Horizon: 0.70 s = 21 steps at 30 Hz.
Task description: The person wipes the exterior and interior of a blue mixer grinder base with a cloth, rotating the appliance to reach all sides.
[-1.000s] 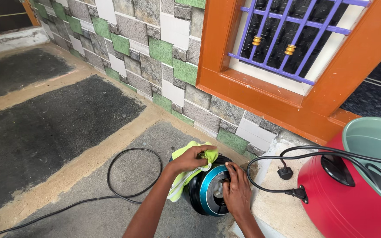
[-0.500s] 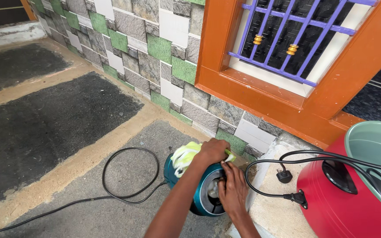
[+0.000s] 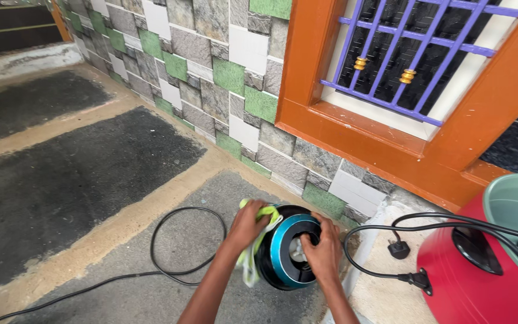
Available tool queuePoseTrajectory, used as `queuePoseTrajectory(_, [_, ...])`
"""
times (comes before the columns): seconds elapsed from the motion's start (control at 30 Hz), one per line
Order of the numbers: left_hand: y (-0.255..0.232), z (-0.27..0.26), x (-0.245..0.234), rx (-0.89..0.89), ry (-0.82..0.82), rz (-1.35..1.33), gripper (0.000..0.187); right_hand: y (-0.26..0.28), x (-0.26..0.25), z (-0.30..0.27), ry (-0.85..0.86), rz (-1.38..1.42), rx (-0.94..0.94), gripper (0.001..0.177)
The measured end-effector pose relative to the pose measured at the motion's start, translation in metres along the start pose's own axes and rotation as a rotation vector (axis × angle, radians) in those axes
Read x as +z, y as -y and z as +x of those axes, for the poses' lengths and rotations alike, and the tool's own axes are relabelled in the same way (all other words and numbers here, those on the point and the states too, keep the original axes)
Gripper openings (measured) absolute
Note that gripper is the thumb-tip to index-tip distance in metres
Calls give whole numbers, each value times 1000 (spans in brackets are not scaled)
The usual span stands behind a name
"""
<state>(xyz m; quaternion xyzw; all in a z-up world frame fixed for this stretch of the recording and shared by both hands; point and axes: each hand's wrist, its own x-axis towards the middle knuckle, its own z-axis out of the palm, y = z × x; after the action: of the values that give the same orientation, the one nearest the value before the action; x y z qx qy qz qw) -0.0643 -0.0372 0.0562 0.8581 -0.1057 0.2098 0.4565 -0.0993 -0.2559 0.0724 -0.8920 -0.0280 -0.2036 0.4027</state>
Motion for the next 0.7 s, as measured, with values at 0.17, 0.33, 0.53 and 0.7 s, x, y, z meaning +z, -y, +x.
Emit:
queuePoseTrajectory(0.17, [-2, -59, -4, -47, -162, -76, 31, -11, 11, 3, -32, -32, -76, 53])
queuePoseTrajectory(0.33, [-24, -68, 0, -207, -217, -17, 27, -27, 13, 15, 14, -44, -127, 51])
queuePoseTrajectory(0.53, [-25, -15, -6, -164, -221, 122, 23, -28, 16, 23, -39, 29, -298, 48])
queuePoseTrajectory(0.7, [-7, 39, 24, -31, -115, 181, 24, -26, 19, 36, -61, -20, -361, 50])
